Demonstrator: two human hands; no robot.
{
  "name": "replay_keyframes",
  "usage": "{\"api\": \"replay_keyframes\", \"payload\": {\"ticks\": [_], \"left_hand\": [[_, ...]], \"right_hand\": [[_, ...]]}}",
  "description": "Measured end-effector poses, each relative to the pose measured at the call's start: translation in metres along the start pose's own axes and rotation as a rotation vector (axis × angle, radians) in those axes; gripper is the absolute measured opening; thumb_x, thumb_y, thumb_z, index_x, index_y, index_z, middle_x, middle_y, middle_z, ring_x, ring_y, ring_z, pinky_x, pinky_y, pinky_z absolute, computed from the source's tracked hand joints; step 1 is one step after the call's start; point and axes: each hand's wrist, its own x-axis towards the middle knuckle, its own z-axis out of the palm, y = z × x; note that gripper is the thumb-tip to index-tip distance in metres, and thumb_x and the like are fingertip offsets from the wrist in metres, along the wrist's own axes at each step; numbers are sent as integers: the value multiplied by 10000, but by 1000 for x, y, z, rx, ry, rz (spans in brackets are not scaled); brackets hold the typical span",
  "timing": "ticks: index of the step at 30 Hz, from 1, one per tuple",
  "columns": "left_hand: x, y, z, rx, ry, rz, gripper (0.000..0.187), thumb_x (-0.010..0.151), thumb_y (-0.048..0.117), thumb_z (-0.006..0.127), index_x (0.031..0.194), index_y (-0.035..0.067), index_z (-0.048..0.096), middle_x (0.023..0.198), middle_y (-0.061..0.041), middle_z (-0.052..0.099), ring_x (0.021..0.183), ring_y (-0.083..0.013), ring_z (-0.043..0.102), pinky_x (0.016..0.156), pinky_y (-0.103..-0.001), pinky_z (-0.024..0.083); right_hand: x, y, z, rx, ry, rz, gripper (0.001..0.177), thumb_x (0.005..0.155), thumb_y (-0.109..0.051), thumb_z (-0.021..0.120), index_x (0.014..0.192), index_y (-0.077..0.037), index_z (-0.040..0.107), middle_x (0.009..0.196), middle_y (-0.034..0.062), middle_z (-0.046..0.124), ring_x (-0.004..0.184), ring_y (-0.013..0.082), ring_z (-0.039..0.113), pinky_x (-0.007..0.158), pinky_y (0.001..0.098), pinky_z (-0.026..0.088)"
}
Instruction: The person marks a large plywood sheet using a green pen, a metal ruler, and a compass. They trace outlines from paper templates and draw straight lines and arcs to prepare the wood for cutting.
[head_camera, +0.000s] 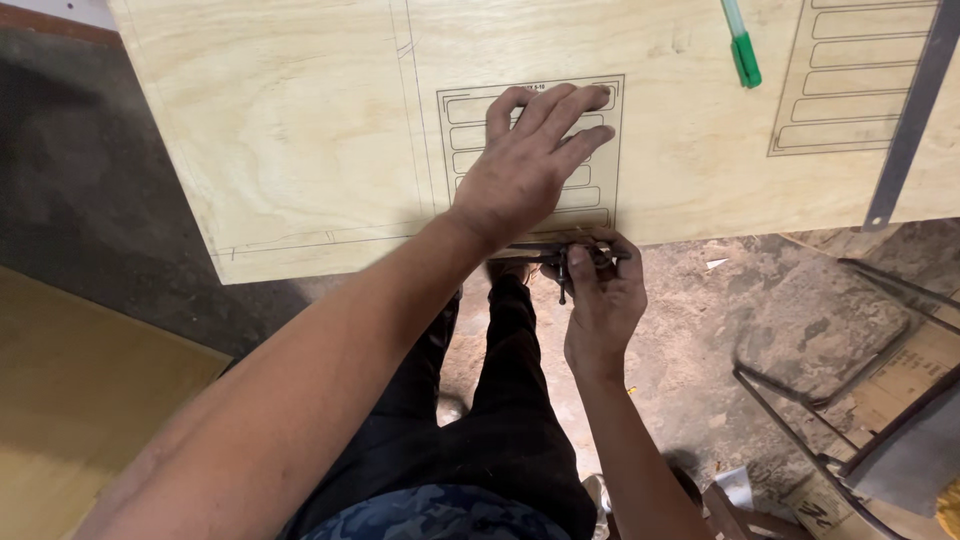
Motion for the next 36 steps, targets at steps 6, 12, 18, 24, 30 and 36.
{"api": "replay_keyframes", "payload": {"ticks": [6,12,18,24,30,36], "left_hand": [[0,-2,3,-5,24,7,554,877,-171,537,1316,137,673,1555,-53,480,1466,-241,400,1225,-544,243],[0,-1,1,-35,28,1,497,882,-161,550,1268,122,686,1547,-47,490,1457,-233,411,1218,-548,250],[-1,0,1,-14,63,18,293,973,23,652,1251,109,685,1531,-48,499,1448,-222,421,1213,-546,267],[-8,2,8,165,143,84,276,1075,306,655,1224,76,686,1506,-111,534,1408,-243,482,1180,-573,295],[1,9,-1,162,145,52,198,1005,286,638,1129,138,686,1446,-87,602,1347,-227,553,1134,-592,323],[3,13,-20,284,-109,72,300,933,222,627,1230,189,634,1356,18,600,1350,-248,512,1205,-526,315]], "right_hand": [[2,3,-1,-25,-8,-7,354,1013,-118,702,1300,9,540,1103,110,679,1010,170,702,878,382,668],[3,7,-2,4,-17,-14,366,1009,-124,707,1297,15,530,1115,112,683,1007,168,704,892,377,665],[2,9,-3,-11,-24,-38,348,1021,-110,692,1300,13,523,1115,110,688,1005,162,704,892,353,651],[3,16,-12,-5,-47,-61,322,1055,-67,682,1316,41,527,1107,119,676,976,171,692,874,365,649],[39,-83,-32,-352,39,-236,394,1054,-47,648,1393,33,465,1155,164,706,1033,237,701,914,341,613],[129,-131,101,-652,-563,-209,385,994,-70,690,1344,41,572,1175,133,702,1071,197,716,936,315,617]]}}
